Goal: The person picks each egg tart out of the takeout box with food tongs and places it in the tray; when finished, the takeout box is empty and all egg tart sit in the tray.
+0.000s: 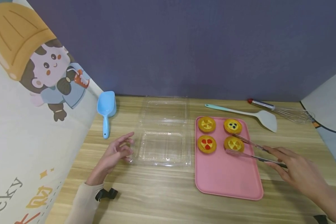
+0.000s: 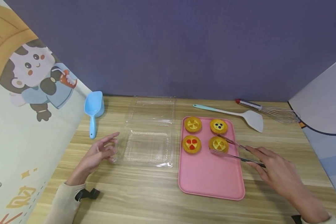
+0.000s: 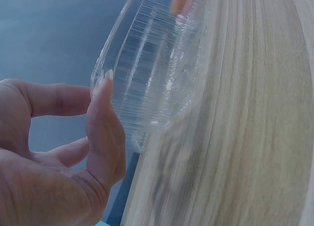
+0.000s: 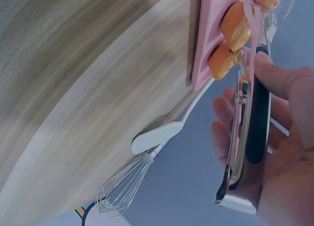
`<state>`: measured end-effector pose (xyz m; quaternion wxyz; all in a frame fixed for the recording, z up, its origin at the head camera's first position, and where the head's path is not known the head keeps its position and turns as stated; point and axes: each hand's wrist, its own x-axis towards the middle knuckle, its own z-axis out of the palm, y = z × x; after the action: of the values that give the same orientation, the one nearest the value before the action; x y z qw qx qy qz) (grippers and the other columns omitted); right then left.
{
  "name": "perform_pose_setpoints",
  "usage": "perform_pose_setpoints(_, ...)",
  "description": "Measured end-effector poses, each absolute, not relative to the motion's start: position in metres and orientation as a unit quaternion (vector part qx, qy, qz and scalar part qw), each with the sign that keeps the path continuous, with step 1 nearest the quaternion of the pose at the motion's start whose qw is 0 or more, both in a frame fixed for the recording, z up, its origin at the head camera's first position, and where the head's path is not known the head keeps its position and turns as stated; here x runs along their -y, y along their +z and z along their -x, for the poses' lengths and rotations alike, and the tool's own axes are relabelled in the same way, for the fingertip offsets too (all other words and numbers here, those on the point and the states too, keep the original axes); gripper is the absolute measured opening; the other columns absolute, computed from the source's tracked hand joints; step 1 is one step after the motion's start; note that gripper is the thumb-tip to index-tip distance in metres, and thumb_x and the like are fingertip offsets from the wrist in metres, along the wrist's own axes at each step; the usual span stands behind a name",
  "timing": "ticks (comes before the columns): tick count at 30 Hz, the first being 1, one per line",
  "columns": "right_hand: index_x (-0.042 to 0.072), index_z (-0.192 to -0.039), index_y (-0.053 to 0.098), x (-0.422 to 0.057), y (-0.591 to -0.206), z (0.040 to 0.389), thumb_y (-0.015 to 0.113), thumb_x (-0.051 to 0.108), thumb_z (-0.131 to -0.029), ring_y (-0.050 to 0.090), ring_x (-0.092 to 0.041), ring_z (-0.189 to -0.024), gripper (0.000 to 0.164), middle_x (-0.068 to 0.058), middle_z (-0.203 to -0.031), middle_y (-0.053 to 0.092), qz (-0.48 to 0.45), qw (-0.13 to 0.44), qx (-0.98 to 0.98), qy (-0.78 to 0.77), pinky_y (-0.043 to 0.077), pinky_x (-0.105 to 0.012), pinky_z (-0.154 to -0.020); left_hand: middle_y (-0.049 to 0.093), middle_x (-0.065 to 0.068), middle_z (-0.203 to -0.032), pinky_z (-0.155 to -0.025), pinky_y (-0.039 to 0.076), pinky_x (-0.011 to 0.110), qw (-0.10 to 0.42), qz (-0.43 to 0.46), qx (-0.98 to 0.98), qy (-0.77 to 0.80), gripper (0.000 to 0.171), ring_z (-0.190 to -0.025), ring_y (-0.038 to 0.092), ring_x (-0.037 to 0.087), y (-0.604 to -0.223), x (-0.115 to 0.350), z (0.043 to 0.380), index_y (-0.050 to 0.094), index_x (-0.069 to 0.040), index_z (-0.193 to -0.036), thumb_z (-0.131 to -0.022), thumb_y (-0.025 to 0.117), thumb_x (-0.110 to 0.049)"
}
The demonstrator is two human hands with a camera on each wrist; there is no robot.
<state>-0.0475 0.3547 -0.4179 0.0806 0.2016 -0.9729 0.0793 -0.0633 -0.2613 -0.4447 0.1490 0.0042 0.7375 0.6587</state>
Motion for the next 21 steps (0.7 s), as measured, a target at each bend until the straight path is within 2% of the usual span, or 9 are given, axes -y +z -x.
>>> perform_pose_setpoints(11,0.019,-0.143,0.061,-0.3527,-0.4204,0.0475,0.083,0.028,-0.087,0.071,-0.024,-0.071,0.061,-0.010,-0.112,0.071,-0.199,0.085,0.973,0.084,0.031,-0.022,-0.039,0.049,0.012,-0.131,-0.067,0.063,0.025,0.150,-0.007,-0.739,0.656,0.079,-0.086,0.065,0.008,-0.4438,0.2600,0.0645,0.028,-0.001,-0.163,-0.091,0.058,0.009)
perform_pose_setpoints(14,0.019,-0.145,0.059,-0.3520,-0.4196,0.0460,0.082,0.028,-0.088,0.072,-0.027,-0.074,0.062,-0.010,-0.115,0.070,-0.198,0.087,0.972,0.089,0.032,-0.023,-0.039,0.049,0.013,-0.132,-0.067,0.063,0.025,0.150,-0.006,-0.742,0.654,0.079,-0.087,0.065,0.010,-0.4435,0.2598,0.0642,0.028,-0.002,-0.163,-0.091,0.058,0.009)
perform_pose_setpoints(17,0.019,-0.148,0.057,-0.3524,-0.4179,0.0444,0.081,0.029,-0.089,0.070,-0.026,-0.069,0.065,-0.012,-0.120,0.068,-0.198,0.089,0.971,0.099,0.035,-0.028,-0.039,0.048,0.014,-0.132,-0.067,0.063,0.026,0.149,0.000,-0.744,0.651,0.079,-0.087,0.065,0.010,-0.4432,0.2597,0.0634,0.029,-0.003,-0.163,-0.091,0.058,0.008)
perform_pose_setpoints(21,0.020,-0.148,0.059,-0.3552,-0.4158,0.0408,0.085,0.026,-0.085,0.063,-0.015,-0.065,0.069,-0.008,-0.121,0.068,-0.196,0.109,0.967,0.120,0.042,-0.035,-0.043,0.047,0.014,-0.132,-0.067,0.063,0.027,0.147,0.007,-0.745,0.651,0.079,-0.085,0.064,0.009,-0.4432,0.2590,0.0627,0.030,-0.004,-0.163,-0.090,0.058,0.009)
